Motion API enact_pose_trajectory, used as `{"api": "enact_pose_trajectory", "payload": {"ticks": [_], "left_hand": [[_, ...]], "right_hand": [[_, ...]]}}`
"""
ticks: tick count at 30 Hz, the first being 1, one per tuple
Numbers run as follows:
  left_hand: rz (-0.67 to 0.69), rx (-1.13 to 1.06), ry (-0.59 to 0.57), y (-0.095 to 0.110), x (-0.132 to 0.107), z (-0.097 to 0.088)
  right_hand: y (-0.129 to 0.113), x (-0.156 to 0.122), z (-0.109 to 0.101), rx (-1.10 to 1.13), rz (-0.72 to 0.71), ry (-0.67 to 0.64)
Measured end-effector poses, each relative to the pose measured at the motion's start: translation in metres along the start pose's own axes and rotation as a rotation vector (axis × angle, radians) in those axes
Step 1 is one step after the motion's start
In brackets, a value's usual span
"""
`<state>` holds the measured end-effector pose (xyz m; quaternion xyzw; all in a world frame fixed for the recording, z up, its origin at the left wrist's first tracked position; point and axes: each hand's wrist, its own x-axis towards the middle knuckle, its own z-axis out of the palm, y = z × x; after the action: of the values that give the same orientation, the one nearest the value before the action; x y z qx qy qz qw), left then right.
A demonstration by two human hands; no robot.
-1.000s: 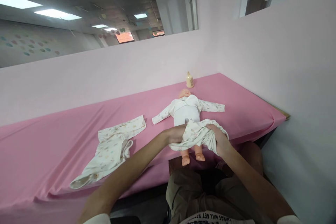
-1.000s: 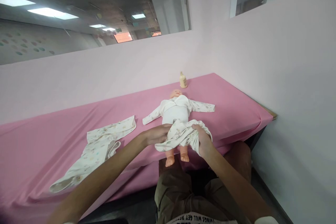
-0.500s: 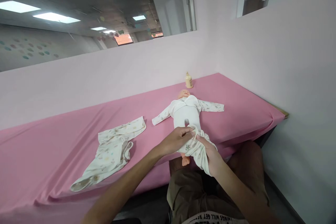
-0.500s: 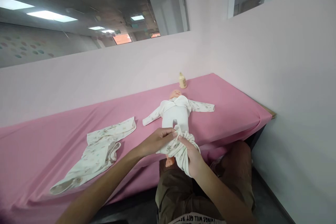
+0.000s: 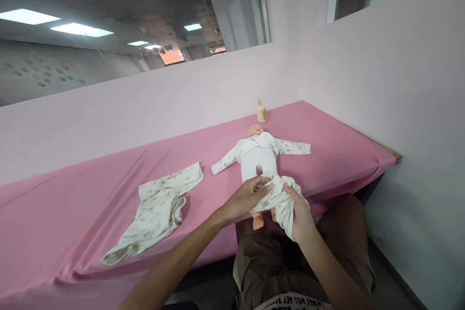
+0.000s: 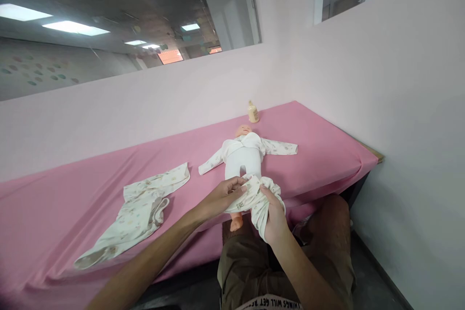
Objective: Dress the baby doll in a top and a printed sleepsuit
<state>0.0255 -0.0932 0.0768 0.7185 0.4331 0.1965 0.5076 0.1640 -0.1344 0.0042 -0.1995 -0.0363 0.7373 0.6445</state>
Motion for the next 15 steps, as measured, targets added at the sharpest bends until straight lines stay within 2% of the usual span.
{"api": "enact_pose_trajectory", "payload": {"ticks": [4,7,9,11,15], "left_hand": [[-0.007,0.082,-0.045,0.004,0.007,-0.006],[0.023,0.108,-0.057,0.006,0.01,-0.011],[-0.008,0.103,-0.041,0.007,0.01,-0.014],[-0.089,0.035,-0.069,0.006,0.012,-0.017],[-0.242,-0.306,-0.152,0.004,0.02,-0.016]], "right_hand": [[-0.001,-0.003,0.0,-0.09,-0.037,0.114],[-0.008,-0.005,-0.001,-0.103,-0.175,0.14],[-0.011,-0.004,-0.003,-0.071,-0.283,0.149],[-0.011,-0.003,-0.006,-0.072,-0.3,0.12],[-0.003,0.0,-0.012,-0.131,-0.208,0.032]]}}
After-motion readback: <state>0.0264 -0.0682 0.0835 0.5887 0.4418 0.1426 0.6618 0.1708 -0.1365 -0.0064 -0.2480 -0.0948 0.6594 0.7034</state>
